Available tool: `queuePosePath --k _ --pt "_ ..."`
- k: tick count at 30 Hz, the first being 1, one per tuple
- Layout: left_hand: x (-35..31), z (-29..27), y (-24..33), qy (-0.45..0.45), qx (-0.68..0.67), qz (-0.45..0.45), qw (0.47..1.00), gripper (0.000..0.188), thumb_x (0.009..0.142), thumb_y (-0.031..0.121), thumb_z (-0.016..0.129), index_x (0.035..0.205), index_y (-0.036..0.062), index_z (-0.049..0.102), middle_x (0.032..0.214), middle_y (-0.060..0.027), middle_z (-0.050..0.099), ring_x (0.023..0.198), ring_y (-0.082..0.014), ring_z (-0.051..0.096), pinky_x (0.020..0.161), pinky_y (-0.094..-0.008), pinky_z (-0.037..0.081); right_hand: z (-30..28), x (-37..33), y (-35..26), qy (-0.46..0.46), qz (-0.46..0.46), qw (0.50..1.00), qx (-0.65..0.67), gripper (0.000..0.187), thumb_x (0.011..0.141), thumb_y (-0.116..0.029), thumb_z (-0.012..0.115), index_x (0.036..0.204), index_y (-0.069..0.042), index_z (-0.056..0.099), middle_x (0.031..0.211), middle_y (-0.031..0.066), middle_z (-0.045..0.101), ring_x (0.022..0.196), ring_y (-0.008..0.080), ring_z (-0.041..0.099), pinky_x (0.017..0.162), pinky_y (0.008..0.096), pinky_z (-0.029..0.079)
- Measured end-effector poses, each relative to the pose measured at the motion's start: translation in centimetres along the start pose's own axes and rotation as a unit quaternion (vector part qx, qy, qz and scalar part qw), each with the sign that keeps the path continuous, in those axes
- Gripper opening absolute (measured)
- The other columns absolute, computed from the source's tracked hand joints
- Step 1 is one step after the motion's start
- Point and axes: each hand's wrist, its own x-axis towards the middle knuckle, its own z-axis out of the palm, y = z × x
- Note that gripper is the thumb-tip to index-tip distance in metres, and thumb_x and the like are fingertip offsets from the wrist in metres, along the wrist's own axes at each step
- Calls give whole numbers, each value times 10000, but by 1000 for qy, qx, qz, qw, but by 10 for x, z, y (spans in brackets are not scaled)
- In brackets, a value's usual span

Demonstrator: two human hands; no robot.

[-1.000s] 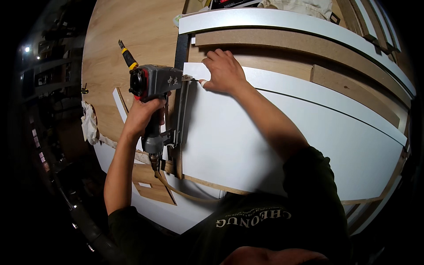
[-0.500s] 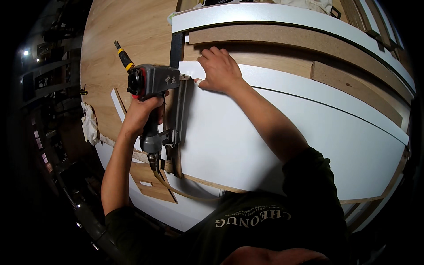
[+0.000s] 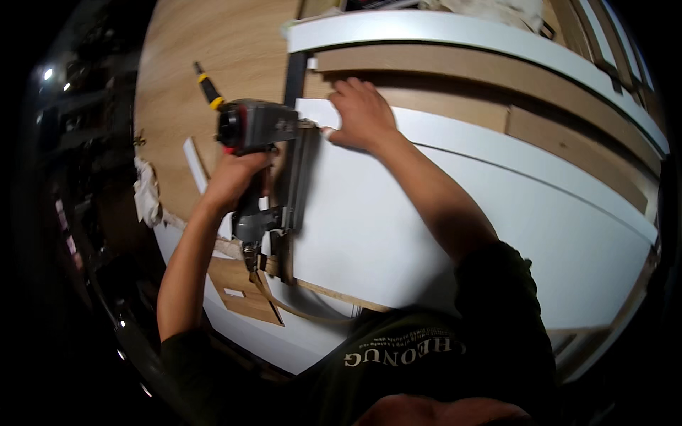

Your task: The person constructs wood cabinet doors by aligning white panels and wooden inserts onto a base frame and securing them using a pneumatic nail gun.

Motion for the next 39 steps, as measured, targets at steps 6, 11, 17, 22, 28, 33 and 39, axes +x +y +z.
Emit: queuePosePath --k 6,11,17,22,28,33,39 --pt "-8 7 -7 11 53 35 998 119 777 147 634 758 29 632 590 -46 588 507 -125 569 478 -286 456 -11 -1 -15 56 -20 998 15 480 640 -304 757 1010 -18 648 1181 171 553 1119 326 488 988 414 389" --pt "-86 46 -41 102 195 155 963 286 658 253 657 822 20 622 731 -226 636 706 -357 640 678 -423 511 -3 2 -18 18 -7 999 -27 476 630 -320 769 979 -25 637 1013 125 553 1014 301 500 896 396 402" --pt "-156 151 -125 123 300 168 931 414 724 183 631 1069 -1 495 833 -222 651 773 -412 639 680 -505 513 -5 -10 -20 119 -108 986 -49 690 653 -438 748 1190 -53 548 1146 138 545 1129 319 472 998 467 301" --pt "-161 204 -164 146 241 203 938 721 698 221 737 1269 -41 385 906 -217 624 802 -392 644 663 -465 537 -17 -85 -13 196 -73 978 22 486 705 -210 724 1147 -57 591 1157 156 568 1114 344 508 985 439 347" --pt "-140 252 -194 146 217 258 930 918 723 290 742 1378 -83 217 942 -250 622 762 -386 651 631 -450 539 -66 -308 37 262 121 955 71 275 828 -88 602 1092 -13 589 1110 132 551 1036 270 539 905 368 447" --pt "-152 257 -192 129 218 202 946 917 793 402 674 1404 -85 194 951 -274 635 745 -398 650 627 -465 525 -94 -435 59 351 274 890 93 266 856 16 550 1121 7 565 1145 124 518 1012 229 567 858 343 504" --pt "-150 255 -191 130 232 127 956 964 736 429 681 1441 -7 189 1000 -250 647 876 -408 644 770 -473 520 -133 -496 99 349 261 898 62 269 845 11 576 1114 1 563 1135 135 518 1014 256 568 896 346 501"
